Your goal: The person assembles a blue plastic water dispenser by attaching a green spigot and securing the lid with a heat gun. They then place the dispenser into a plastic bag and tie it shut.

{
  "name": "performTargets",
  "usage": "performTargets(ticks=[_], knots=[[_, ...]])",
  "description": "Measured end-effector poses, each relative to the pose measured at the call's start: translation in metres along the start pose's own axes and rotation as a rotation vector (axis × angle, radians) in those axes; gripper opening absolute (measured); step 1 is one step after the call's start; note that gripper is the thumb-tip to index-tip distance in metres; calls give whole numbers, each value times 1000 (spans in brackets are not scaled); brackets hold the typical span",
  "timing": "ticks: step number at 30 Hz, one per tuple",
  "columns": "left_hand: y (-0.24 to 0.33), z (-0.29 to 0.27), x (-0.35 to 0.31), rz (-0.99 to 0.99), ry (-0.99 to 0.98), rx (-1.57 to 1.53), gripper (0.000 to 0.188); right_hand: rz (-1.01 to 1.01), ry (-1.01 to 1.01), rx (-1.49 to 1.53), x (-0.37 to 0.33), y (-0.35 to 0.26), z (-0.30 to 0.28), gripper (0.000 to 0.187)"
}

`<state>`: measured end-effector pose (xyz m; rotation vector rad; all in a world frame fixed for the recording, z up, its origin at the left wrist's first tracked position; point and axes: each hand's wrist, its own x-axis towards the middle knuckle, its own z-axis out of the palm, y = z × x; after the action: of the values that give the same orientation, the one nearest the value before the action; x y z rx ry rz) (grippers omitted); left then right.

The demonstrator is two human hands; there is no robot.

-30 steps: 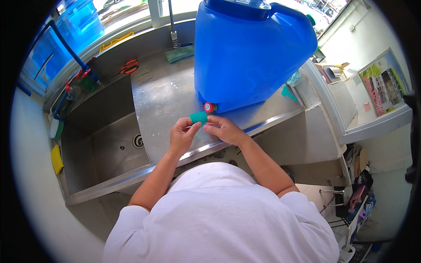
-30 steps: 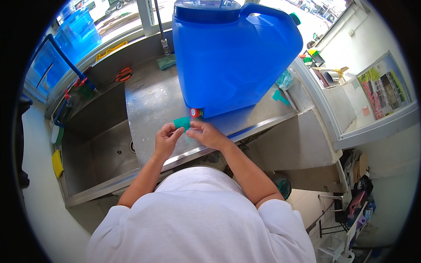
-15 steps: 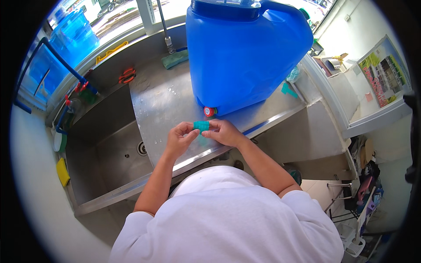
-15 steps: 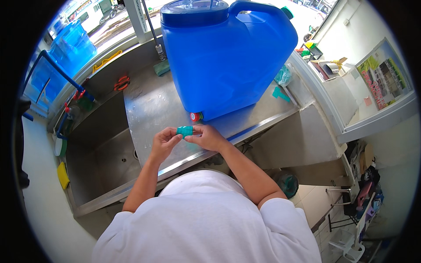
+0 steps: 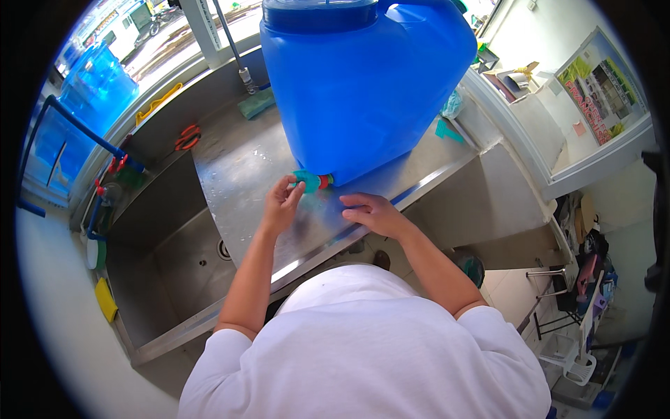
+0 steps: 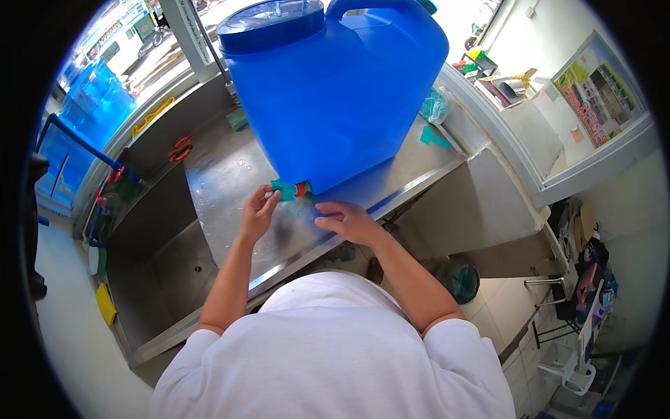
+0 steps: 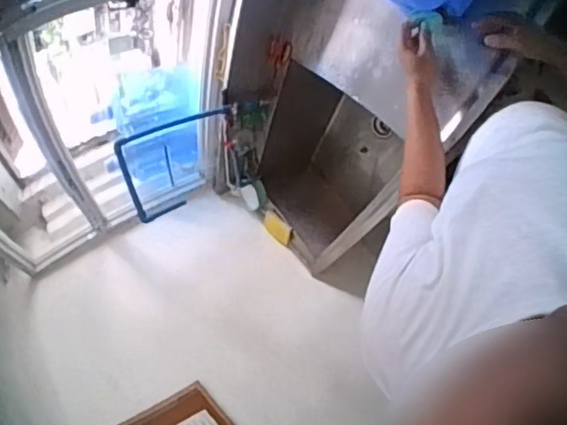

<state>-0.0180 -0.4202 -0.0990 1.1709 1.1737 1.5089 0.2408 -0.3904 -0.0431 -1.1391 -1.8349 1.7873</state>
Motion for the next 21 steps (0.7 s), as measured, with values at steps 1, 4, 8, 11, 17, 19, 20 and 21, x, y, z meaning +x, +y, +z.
performTargets(ticks=[1,4,8,11,17,19,20,21], knots=[[-3,-1,6,-21,-10,73,13,27,31,-25,-8,2,-5,54],[-4,-5,19,-1,-78,218,14,25,70,17,-28,4,-18,57],[11,-7,19,133,-199,458,19,39,147,50,-52,6,-29,56],[27,-3,15,95,-222,627,21,63,170,107,-65,11,-33,57],[46,9,18,-28,-273,646,33,54,168,106,-76,24,-34,57],[45,10,19,-20,-330,611,35,39,163,96,-77,27,-34,57],[44,10,20,12,-305,671,33,56,157,125,-77,28,-33,57],[41,10,21,79,-303,693,32,38,160,94,-77,28,-33,57]])
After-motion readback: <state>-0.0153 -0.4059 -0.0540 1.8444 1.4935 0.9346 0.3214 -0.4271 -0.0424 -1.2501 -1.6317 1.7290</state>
